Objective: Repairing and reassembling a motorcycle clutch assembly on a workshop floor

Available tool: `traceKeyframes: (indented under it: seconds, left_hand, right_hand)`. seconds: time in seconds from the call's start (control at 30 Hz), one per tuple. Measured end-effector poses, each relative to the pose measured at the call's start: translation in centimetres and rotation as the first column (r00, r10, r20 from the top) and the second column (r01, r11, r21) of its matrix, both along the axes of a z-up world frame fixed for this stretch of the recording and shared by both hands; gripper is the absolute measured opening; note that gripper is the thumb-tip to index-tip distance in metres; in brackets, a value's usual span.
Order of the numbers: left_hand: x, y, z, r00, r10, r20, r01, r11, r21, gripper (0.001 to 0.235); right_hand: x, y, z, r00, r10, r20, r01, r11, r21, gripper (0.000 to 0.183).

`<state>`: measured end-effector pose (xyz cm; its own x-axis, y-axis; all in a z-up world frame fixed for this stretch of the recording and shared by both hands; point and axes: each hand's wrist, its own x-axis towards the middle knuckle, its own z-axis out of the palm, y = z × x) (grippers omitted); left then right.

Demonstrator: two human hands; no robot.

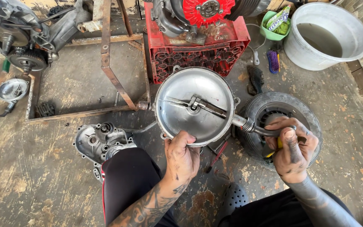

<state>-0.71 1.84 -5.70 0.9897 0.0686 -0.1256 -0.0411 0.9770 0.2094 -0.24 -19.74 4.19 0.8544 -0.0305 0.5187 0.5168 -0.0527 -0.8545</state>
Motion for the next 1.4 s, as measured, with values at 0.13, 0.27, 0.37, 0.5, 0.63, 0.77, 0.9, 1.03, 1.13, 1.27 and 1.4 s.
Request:
traceKeyframes:
  seconds: [0.13,0.27,0.37,0.5,0.63,0.77,0.9,1.03,1.13,1.27,1.4]
  left_hand:
    - [0.1,-0.3,-0.4,0.986,0.051,0.157,-0.062,0.996,0.070,0.022]
    - [-0.2,-0.7,1.0,0.952,0.082,0.294,-0.109,0.991,0.076,0.020]
    - [-0.6,-0.5,2.1,0.935,0.118,0.335,-0.152,0.985,0.077,0.048]
    - [-0.2,0.4,-0.9,0.917,0.097,0.388,-0.295,0.818,0.494,0.018]
    - [-0.4,1.4,1.8,0.724,0.127,0.678,-0.658,-0.168,0.734,0.024]
    - [-0.2,1.7,0.4,0.811,0.090,0.578,-0.508,-0.382,0.772,0.029]
    - [-0.2,1.5,-1.2,0.864,0.002,0.503,-0.461,-0.397,0.794,0.031]
    - [-0.1,2.0,1.4,0.749,-0.006,0.662,-0.627,-0.328,0.706,0.023]
    - [-0.1,1.8,1.7,0.722,0.021,0.692,-0.660,-0.279,0.697,0.023]
    - [-0.5,2.3,2.1,0.708,-0.054,0.704,-0.701,-0.175,0.692,0.021]
    - [-1.2,2.8,3.2,0.671,-0.108,0.733,-0.741,-0.138,0.658,0.014]
  right_hand:
    - [1.0,-0.4,-0.8,0.997,0.073,0.031,-0.074,0.996,0.057,0.032]
    - [1.7,-1.1,-1.3,0.996,0.057,0.064,-0.059,0.998,0.037,0.042]
    - [1.5,-1.7,-1.7,0.985,0.016,0.170,0.016,0.983,-0.185,0.054]
    - [1.8,-2.5,-2.0,0.961,0.036,0.274,0.076,0.919,-0.387,0.051]
    - [1.2,-2.0,-1.0,0.925,0.013,0.381,0.211,0.814,-0.541,0.044]
    - [0.7,-1.1,-1.5,0.937,-0.053,0.347,0.207,0.881,-0.425,0.046]
    - [0.9,0.0,-1.1,0.993,-0.026,0.117,0.042,0.990,-0.134,0.054]
    - [1.1,-0.9,-2.8,0.998,-0.056,0.027,0.058,0.996,-0.074,0.043]
    - [1.5,-1.1,-3.1,0.997,0.071,-0.001,-0.070,0.992,0.103,0.041]
    - [1.3,-0.6,-2.6,0.994,0.104,0.035,-0.108,0.985,0.135,0.048]
    - [0.7,-0.4,-2.2,0.990,0.061,0.129,-0.066,0.997,0.036,0.047]
